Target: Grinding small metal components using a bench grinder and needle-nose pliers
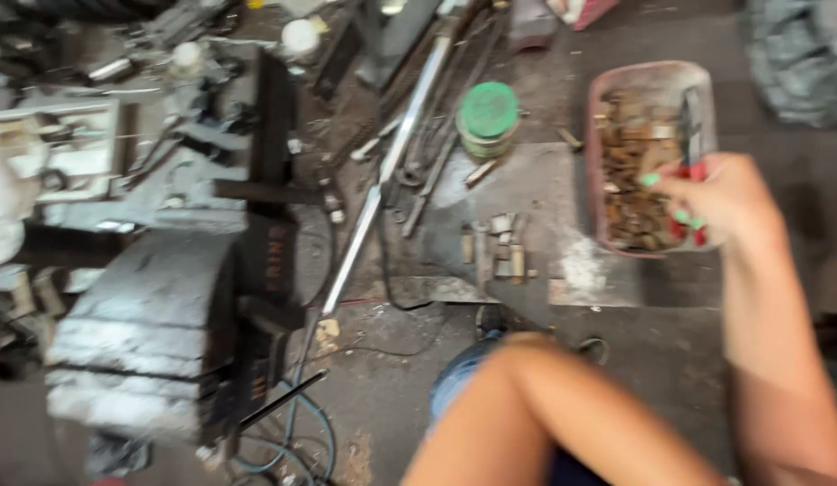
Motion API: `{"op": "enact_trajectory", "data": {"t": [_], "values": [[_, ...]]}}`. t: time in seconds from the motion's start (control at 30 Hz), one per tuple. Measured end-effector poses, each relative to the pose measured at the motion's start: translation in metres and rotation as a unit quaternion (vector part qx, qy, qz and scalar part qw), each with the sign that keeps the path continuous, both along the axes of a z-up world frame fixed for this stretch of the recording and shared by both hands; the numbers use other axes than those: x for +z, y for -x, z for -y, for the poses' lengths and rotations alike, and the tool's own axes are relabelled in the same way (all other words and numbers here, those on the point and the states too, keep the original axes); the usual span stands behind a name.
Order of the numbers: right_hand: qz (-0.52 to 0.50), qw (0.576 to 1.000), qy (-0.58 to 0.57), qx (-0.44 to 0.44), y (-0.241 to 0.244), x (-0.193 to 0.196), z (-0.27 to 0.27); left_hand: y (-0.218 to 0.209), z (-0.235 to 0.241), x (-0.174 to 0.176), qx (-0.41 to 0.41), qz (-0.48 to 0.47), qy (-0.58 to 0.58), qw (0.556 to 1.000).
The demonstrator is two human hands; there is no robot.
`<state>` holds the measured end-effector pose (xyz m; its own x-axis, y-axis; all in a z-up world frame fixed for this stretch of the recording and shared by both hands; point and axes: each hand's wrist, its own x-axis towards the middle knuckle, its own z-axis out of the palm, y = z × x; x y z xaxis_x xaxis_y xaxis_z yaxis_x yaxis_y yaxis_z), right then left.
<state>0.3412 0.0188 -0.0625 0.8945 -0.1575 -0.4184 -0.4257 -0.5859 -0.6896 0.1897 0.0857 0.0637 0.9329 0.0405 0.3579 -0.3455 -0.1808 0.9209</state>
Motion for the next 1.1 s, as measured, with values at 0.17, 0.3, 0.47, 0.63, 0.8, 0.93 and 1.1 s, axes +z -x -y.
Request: {"op": "enact_trajectory", "data": {"t": [0.17,0.3,0.47,0.63,0.8,0.93,1.1], "values": [[-0.021,0.963,-0.267,-0.039,0.060,-0.008,0.023,-0.025,-0.058,-0.035,-0.044,0.024,0.032,0.998],[0.058,0.950,-0.302,-0.047,0.089,-0.031,0.027,-0.046,-0.085,-0.072,-0.075,0.031,0.026,0.996],[0.020,0.950,-0.311,-0.009,0.100,-0.022,0.010,-0.055,-0.093,-0.132,-0.098,-0.111,-0.038,0.988],[0.008,0.936,-0.349,-0.051,0.121,0.032,-0.009,-0.053,-0.102,-0.110,-0.050,-0.185,0.089,0.977],[-0.026,0.946,-0.322,-0.027,0.147,0.039,-0.012,-0.053,-0.110,-0.090,-0.019,-0.247,0.232,0.941],[-0.006,0.973,-0.224,0.051,0.160,0.020,-0.011,-0.041,-0.106,-0.079,-0.028,-0.250,0.249,0.935],[-0.021,0.989,-0.125,0.078,0.159,0.019,-0.020,-0.038,-0.102,-0.071,-0.014,-0.217,0.212,0.953]]}}
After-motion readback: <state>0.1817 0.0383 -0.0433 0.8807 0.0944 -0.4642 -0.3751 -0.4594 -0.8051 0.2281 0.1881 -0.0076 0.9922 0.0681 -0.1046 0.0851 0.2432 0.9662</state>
